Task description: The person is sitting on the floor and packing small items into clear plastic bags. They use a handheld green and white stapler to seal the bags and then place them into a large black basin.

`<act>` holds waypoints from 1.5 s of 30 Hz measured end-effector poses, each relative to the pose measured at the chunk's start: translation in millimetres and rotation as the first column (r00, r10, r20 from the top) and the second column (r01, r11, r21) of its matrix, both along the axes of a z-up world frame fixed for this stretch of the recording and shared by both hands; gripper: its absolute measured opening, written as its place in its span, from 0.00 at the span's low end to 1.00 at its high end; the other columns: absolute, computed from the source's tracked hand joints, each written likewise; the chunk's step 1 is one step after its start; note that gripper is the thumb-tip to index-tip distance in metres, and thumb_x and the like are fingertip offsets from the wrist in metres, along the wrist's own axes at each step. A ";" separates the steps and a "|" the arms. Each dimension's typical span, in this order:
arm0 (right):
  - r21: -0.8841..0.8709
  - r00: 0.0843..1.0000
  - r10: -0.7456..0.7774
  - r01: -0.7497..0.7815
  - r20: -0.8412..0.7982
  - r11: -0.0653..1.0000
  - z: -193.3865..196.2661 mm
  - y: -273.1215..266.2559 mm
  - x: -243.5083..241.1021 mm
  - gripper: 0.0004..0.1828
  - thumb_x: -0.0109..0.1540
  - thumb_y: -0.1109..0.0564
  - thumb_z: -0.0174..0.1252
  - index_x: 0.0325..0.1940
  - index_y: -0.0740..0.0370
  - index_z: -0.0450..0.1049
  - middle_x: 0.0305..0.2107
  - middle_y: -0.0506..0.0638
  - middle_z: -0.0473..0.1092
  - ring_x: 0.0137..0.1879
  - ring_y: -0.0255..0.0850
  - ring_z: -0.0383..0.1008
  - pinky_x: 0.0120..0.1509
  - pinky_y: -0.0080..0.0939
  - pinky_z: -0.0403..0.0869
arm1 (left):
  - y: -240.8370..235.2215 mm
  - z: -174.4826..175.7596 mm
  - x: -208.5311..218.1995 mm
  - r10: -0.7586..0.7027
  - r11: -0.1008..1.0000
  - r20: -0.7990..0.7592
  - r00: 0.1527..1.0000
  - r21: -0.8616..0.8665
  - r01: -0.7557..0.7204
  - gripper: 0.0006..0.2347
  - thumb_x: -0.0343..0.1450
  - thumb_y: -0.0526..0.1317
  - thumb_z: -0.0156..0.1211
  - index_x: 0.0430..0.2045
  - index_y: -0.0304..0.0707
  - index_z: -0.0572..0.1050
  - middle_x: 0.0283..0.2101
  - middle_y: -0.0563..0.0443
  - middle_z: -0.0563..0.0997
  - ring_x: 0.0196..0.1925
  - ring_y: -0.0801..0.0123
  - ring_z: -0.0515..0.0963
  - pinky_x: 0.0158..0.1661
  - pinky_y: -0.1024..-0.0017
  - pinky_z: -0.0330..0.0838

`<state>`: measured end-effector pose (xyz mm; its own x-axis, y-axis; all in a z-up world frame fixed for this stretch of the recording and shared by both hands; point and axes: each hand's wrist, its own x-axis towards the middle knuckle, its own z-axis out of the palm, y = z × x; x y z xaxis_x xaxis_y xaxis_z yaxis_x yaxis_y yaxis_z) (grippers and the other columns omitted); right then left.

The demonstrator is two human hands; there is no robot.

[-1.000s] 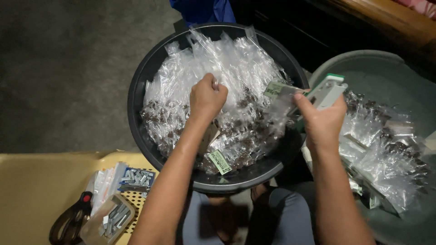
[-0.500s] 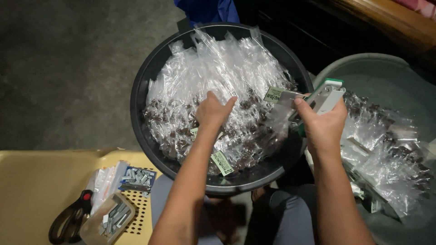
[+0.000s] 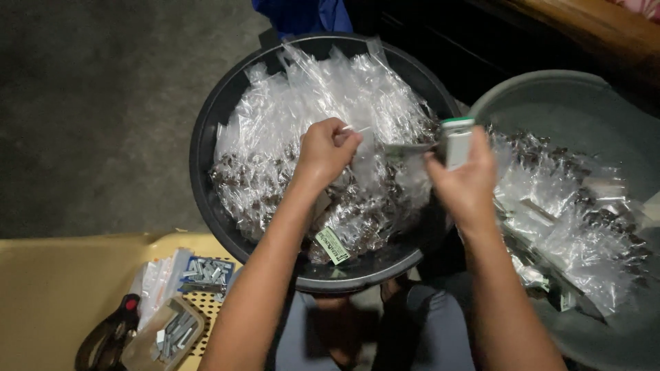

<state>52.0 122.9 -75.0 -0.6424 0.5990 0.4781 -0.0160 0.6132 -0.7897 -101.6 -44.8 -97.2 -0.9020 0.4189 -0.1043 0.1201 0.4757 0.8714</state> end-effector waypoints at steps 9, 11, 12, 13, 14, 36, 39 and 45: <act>-0.078 0.999 0.039 -0.038 0.009 0.996 41.2 -40.9 -3.4 0.21 0.52 0.69 0.69 0.43 0.58 0.70 0.30 0.52 0.75 0.37 0.39 0.76 0.45 0.39 0.73 | -58.6 122.2 91.6 -0.235 0.968 -0.045 0.971 0.076 0.237 0.08 0.67 0.39 0.63 0.31 0.33 0.83 0.27 0.34 0.85 0.30 0.44 0.87 0.33 0.57 0.79; -0.135 0.990 0.132 -0.137 -0.042 0.981 60.2 -39.2 5.6 0.20 0.55 0.68 0.72 0.45 0.60 0.71 0.34 0.54 0.77 0.38 0.40 0.78 0.48 0.42 0.76 | -68.6 132.4 89.9 -0.263 0.964 -0.259 0.929 -0.026 0.266 0.18 0.66 0.45 0.71 0.38 0.23 0.80 0.37 0.25 0.82 0.40 0.37 0.82 0.45 0.46 0.76; -0.136 0.990 0.136 -0.141 -0.042 0.981 58.7 -36.4 5.2 0.20 0.55 0.68 0.72 0.45 0.60 0.71 0.34 0.54 0.77 0.38 0.40 0.78 0.48 0.42 0.76 | -68.6 128.1 84.9 -0.259 0.965 -0.258 0.931 -0.026 0.262 0.18 0.66 0.45 0.71 0.38 0.23 0.80 0.37 0.25 0.82 0.40 0.37 0.82 0.45 0.46 0.76; -0.175 0.985 0.165 -0.170 -0.043 0.970 57.2 -33.7 4.7 0.17 0.56 0.66 0.73 0.44 0.62 0.73 0.33 0.53 0.77 0.37 0.38 0.78 0.47 0.40 0.76 | -68.8 123.8 79.8 -0.163 0.968 -0.390 0.906 0.114 0.223 0.20 0.65 0.45 0.73 0.42 0.24 0.78 0.40 0.28 0.80 0.44 0.35 0.80 0.46 0.44 0.73; -0.212 0.980 0.195 -0.200 -0.045 0.957 56.3 -30.6 3.9 0.15 0.56 0.65 0.74 0.43 0.63 0.75 0.33 0.53 0.78 0.36 0.37 0.78 0.47 0.38 0.76 | -68.7 119.8 74.6 -0.049 0.945 -0.502 0.863 0.256 0.202 0.23 0.65 0.45 0.75 0.45 0.25 0.76 0.44 0.30 0.78 0.48 0.32 0.78 0.48 0.42 0.71; -0.017 0.868 0.135 -0.163 -0.478 0.986 41.5 -43.5 -20.4 0.08 0.71 0.58 0.59 0.48 0.63 0.67 0.42 0.59 0.71 0.45 0.45 0.71 0.60 0.44 0.70 | -27.2 51.9 94.9 0.016 0.847 -0.452 0.892 0.479 0.228 0.11 0.66 0.26 0.67 0.39 0.32 0.74 0.35 0.37 0.83 0.36 0.47 0.86 0.36 0.61 0.83; -0.245 0.957 0.052 -0.125 -0.284 0.961 27.7 -54.9 -28.3 0.17 0.70 0.50 0.63 0.30 0.56 0.68 0.26 0.48 0.68 0.32 0.33 0.64 0.46 0.37 0.68 | -20.9 47.0 101.7 -0.055 0.881 -0.523 0.850 0.375 0.288 0.07 0.67 0.27 0.65 0.35 0.35 0.77 0.33 0.44 0.81 0.34 0.57 0.85 0.35 0.67 0.83; -0.360 0.988 -0.002 -0.054 -0.152 0.931 17.4 -42.2 -26.7 0.23 0.68 0.45 0.67 0.23 0.51 0.68 0.19 0.41 0.66 0.27 0.29 0.60 0.39 0.30 0.63 | -8.8 25.9 115.3 -0.045 0.903 -0.516 0.855 0.346 0.256 0.07 0.67 0.29 0.67 0.35 0.33 0.77 0.32 0.44 0.80 0.34 0.52 0.84 0.34 0.64 0.82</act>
<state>25.3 80.7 -57.6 -0.5989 0.7333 0.3218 -0.1610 0.2833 -0.9454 13.7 -53.5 -71.3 -0.7114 0.4632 0.5286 0.6168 0.0509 0.7855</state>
